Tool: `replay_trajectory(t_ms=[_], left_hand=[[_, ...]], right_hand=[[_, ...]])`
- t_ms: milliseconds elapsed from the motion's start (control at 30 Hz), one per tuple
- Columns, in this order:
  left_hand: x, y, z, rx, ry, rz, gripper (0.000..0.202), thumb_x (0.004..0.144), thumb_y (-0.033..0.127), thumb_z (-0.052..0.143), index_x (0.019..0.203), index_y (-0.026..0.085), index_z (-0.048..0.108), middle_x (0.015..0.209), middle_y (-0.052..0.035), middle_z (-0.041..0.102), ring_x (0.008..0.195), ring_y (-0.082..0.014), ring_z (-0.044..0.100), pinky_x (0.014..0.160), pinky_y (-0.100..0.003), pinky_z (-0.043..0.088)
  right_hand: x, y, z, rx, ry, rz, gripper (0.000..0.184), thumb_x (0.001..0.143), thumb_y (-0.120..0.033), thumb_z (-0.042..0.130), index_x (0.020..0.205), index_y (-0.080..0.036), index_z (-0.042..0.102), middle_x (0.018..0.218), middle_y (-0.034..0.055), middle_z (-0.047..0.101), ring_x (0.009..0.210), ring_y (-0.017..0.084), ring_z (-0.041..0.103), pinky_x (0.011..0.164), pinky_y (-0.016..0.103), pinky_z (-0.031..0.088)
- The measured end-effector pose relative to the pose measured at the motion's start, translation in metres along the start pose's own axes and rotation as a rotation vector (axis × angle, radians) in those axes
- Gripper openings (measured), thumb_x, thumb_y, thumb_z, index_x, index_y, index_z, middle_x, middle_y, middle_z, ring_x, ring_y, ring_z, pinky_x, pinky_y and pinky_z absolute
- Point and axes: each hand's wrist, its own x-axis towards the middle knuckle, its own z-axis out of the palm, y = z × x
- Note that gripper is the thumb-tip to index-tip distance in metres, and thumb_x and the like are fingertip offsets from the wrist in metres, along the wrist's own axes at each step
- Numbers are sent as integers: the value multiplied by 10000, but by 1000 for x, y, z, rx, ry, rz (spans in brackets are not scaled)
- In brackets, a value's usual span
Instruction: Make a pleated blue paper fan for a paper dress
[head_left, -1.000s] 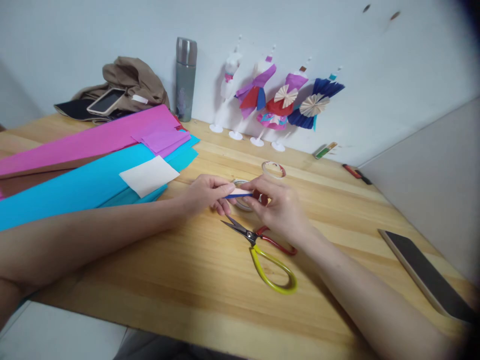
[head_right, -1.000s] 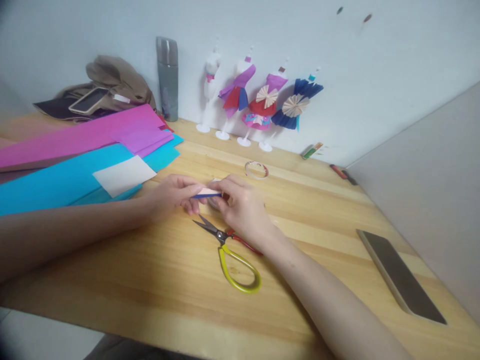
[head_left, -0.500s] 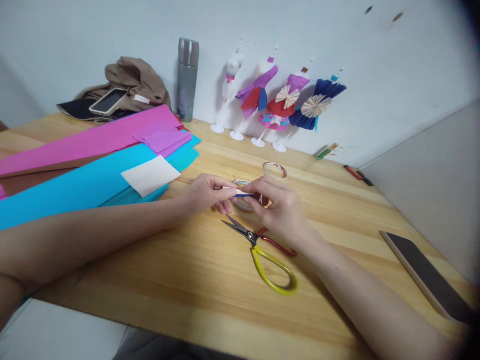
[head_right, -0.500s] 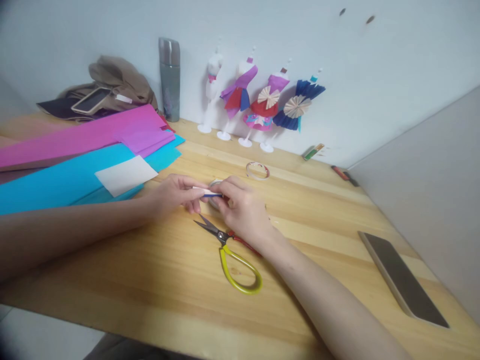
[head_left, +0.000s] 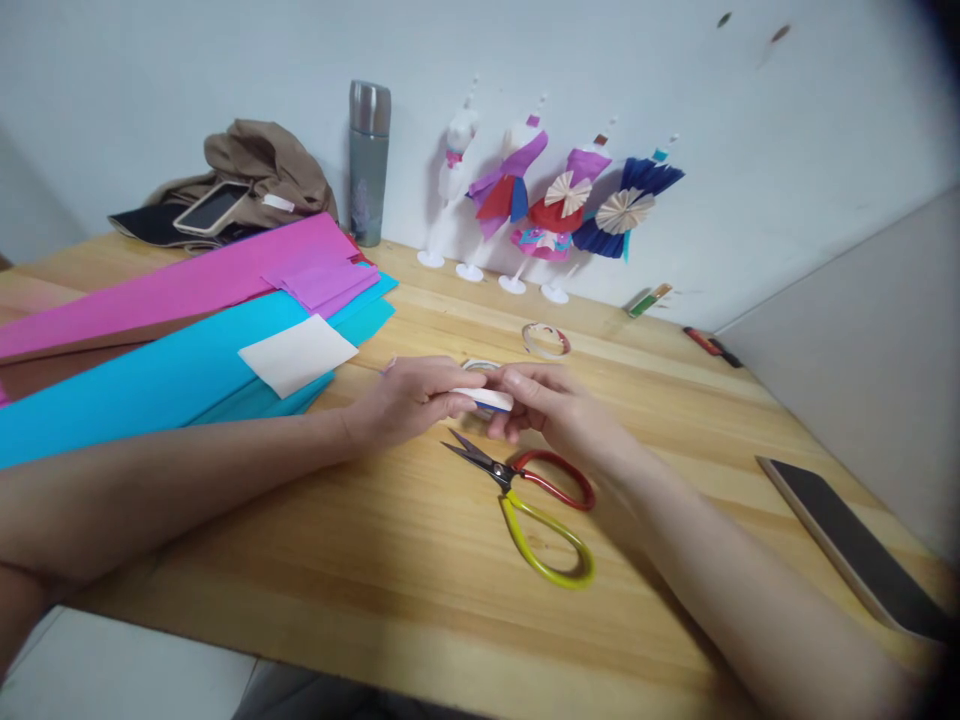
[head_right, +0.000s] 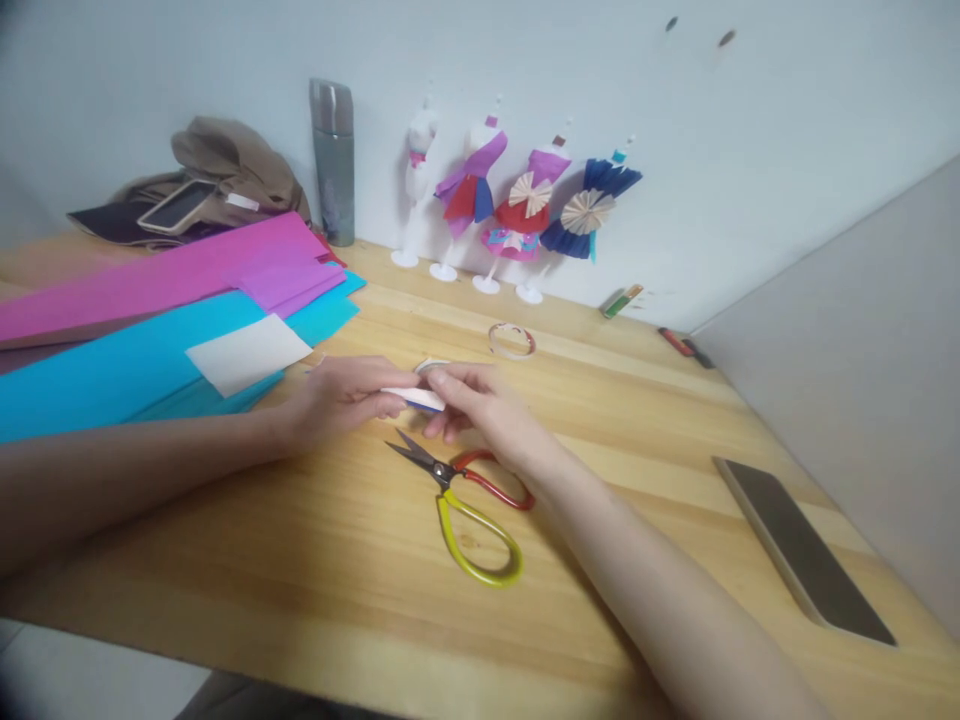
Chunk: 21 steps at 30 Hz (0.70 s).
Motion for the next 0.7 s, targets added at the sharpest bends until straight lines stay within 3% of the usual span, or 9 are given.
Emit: replay_trajectory(t_ms=[100, 233, 433, 600, 700], left_hand=[[0, -2, 1, 43, -24, 26, 205, 867, 181, 605, 1003, 221, 754, 921, -27, 749, 879, -170, 675, 779, -243, 480], [0, -5, 4, 51, 3, 5, 183, 831, 164, 656, 974, 221, 754, 861, -13, 742, 827, -164, 673, 725, -233, 470], [0, -5, 7, -109, 46, -78, 389, 720, 241, 779, 1103, 200, 725, 976, -29, 770, 840, -171, 691, 728, -241, 507], [-1, -6, 10, -230, 58, -173, 286, 789, 302, 705, 1048, 185, 734, 989, -51, 773, 879, -179, 703, 769, -266, 534], [-1, -9, 12, -239, 75, -206, 260, 792, 302, 691, 1015, 170, 723, 944, -55, 769, 831, -169, 696, 744, -267, 531]], right_hand=[[0, -2, 1, -48, 19, 34, 346, 695, -501, 782, 773, -184, 668, 553, -23, 628, 467, 105, 560, 467, 232, 453], [1, -3, 6, -72, 88, -16, 287, 664, -426, 795, 716, -196, 631, 556, -42, 600, 463, 89, 526, 472, 234, 433], [0, 5, 10, -246, 195, -224, 158, 772, -367, 704, 804, -218, 660, 686, -2, 658, 565, 140, 572, 539, 289, 453], [-3, 7, 7, -581, 275, -479, 77, 831, -252, 672, 886, -234, 722, 788, 32, 701, 672, 185, 611, 638, 344, 477], [-2, 7, 6, -674, 279, -568, 97, 840, -214, 669, 911, -242, 729, 778, 28, 702, 681, 189, 624, 657, 349, 488]])
